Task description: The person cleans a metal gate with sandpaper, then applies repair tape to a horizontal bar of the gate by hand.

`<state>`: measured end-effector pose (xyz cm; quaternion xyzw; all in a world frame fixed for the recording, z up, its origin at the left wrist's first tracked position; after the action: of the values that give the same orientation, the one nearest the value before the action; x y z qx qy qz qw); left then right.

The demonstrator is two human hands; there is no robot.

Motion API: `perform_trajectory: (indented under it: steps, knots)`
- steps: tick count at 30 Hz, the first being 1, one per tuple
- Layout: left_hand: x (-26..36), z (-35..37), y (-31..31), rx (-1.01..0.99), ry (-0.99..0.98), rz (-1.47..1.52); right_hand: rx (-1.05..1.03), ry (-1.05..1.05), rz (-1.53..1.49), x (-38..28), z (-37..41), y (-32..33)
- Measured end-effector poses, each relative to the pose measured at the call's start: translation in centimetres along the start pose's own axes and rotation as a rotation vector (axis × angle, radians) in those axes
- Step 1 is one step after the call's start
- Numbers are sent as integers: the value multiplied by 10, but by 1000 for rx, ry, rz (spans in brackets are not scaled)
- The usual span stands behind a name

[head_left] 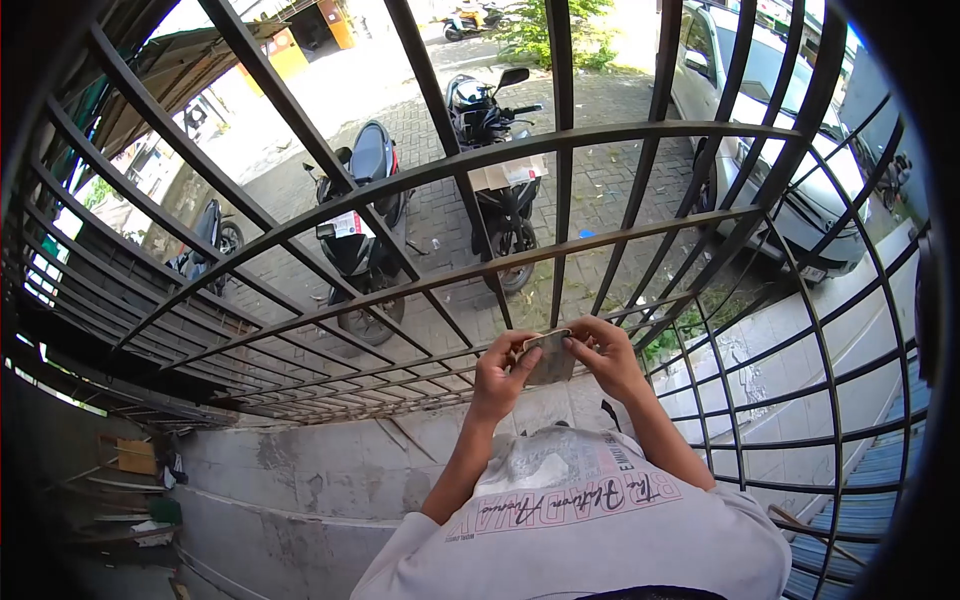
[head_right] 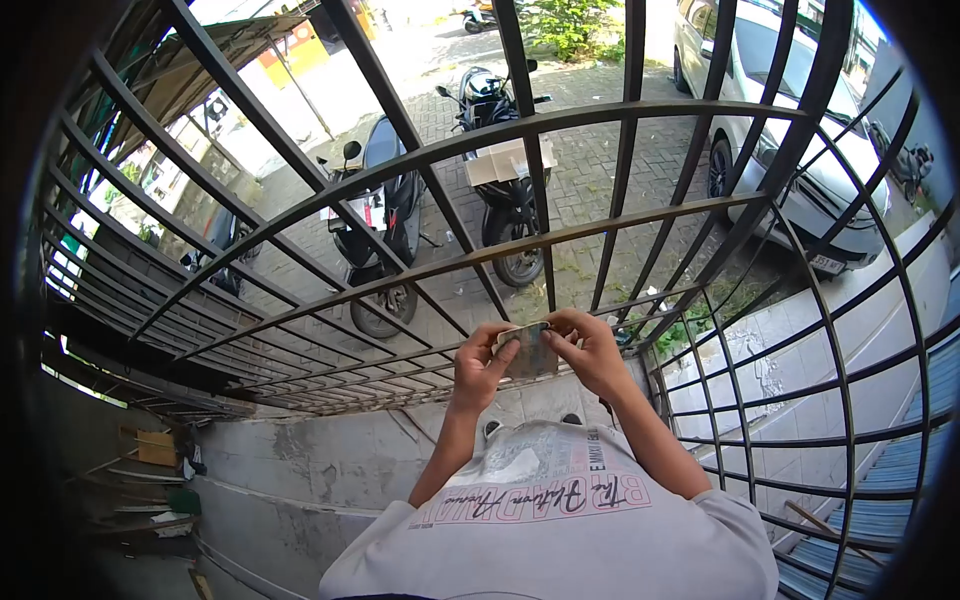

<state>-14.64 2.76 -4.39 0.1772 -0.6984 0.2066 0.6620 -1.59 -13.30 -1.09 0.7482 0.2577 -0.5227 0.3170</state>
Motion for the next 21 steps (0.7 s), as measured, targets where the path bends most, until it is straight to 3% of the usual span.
perform_trajectory:
  steps: [2,4,5,6,8,9,17,21]
  knots:
    - [12,-6,-4,6,24,21,59,59,52,-13,1,11]
    - [41,-15,-10,-25,-343,-185,118,363,156,-33,-2,23]
    - [56,-20,-15,-23,-333,-182,139,437,181,-42,-2,25]
    - [72,-22,-20,-7,-464,-203,133,420,176,-48,-4,28]
    - [94,-19,-24,47,-617,-254,256,781,333,-64,-8,32]
    - [100,-20,-24,52,-675,-242,291,845,336,-69,-9,33]
    - [109,-14,-29,101,-896,72,391,1157,322,-74,-21,15]
    - [111,-6,-26,123,-835,32,405,1036,332,-65,-24,2]
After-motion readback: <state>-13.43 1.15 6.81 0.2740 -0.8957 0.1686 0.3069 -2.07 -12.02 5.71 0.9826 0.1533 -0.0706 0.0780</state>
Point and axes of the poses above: each hand's wrist, its own z-axis away from the middle knuckle, its own y-axis out of the back of the hand, x = y × z, the point moved 1 cm from there along -z, towards the middle knuckle, and after that the axes turned 11 degrees about y, right-handed, at the moved point
